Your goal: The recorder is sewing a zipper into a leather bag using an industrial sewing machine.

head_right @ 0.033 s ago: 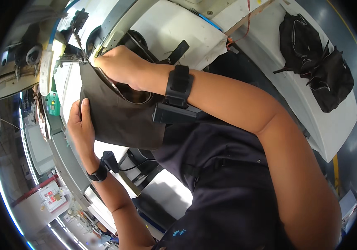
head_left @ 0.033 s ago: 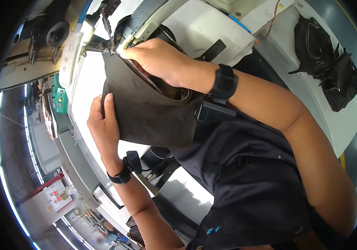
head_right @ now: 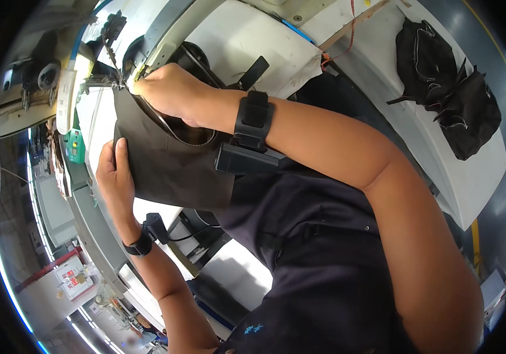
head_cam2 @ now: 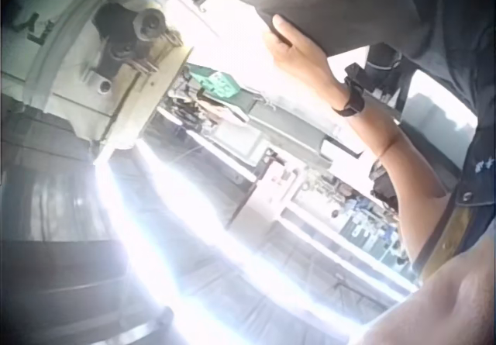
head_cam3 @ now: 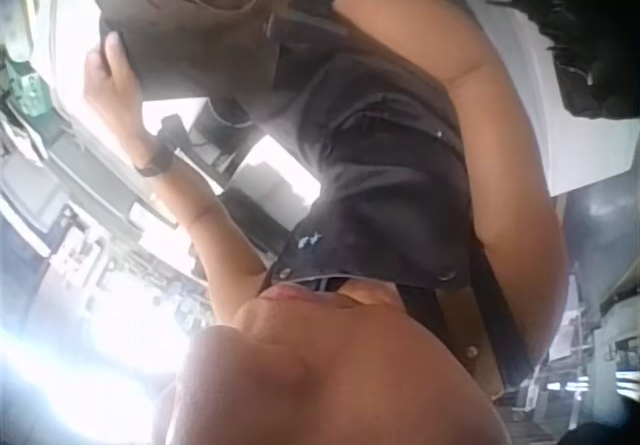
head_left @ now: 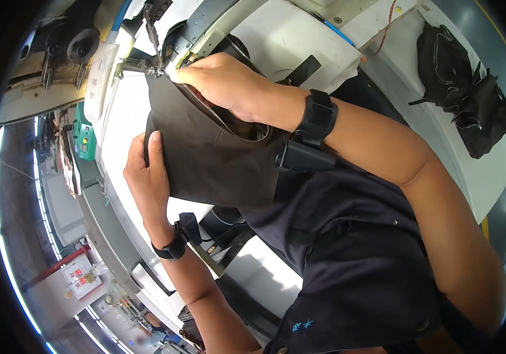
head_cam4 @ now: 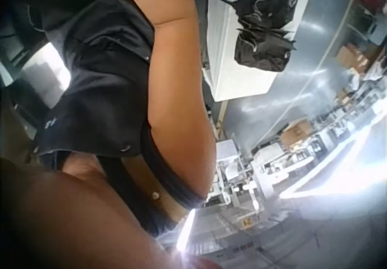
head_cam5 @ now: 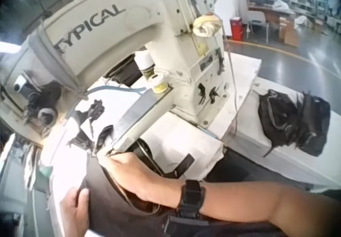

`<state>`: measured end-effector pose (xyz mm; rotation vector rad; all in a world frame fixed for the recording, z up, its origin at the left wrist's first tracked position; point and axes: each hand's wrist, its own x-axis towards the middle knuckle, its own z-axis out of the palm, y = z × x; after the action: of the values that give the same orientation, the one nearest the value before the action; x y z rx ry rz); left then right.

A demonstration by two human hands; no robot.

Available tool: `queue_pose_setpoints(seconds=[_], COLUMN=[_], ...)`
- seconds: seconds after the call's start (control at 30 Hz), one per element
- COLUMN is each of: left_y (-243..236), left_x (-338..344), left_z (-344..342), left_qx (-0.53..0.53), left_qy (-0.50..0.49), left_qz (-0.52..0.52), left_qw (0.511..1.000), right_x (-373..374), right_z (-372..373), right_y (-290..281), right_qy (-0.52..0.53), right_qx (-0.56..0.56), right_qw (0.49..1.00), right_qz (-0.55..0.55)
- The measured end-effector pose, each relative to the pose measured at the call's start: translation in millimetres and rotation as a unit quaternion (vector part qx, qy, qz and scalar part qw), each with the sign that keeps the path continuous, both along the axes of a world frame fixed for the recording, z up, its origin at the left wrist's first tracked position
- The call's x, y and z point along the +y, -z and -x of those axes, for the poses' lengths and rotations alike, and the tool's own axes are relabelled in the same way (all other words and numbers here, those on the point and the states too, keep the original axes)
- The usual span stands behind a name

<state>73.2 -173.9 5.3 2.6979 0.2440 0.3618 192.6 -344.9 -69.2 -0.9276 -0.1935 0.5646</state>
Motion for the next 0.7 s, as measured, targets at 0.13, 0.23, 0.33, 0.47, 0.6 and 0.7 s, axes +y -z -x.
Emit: queue_pose_setpoints(seconds=[0.13, 0.23, 0.33, 0.47, 0.6, 0.7], left_y=[1, 5, 14, 21, 25, 31], left_x=[-1, 1, -4, -33, -67, -71], left_z=[-2, 1, 4, 13, 26, 26], left_qx=[0.001, -0.006, -0.066, -0.196, -0.199, -0.187], left_qy=[-0.003, 0.0, 0.001, 0.079, 0.075, 0.125], left_qz=[0.006, 0.013, -0.038, -0.221, -0.211, -0.105], left_qw=[1.0, 1.0, 0.997, 0.952, 0.954, 0.969], right_x=[-8, -27, -55, -84, -102, -97], right_z=[-4, -1, 17, 34, 41, 43], right_y=[2, 8, 9, 5, 13, 27], right_qy=[-0.009, -0.024, -0.083, -0.086, -0.085, -0.026], right_qx=[-0.073, -0.23, -0.318, -0.327, -0.297, -0.328], right_qw=[0.996, 0.967, 0.938, 0.921, 0.932, 0.936], right_qz=[0.045, 0.105, 0.112, 0.195, 0.188, 0.128])
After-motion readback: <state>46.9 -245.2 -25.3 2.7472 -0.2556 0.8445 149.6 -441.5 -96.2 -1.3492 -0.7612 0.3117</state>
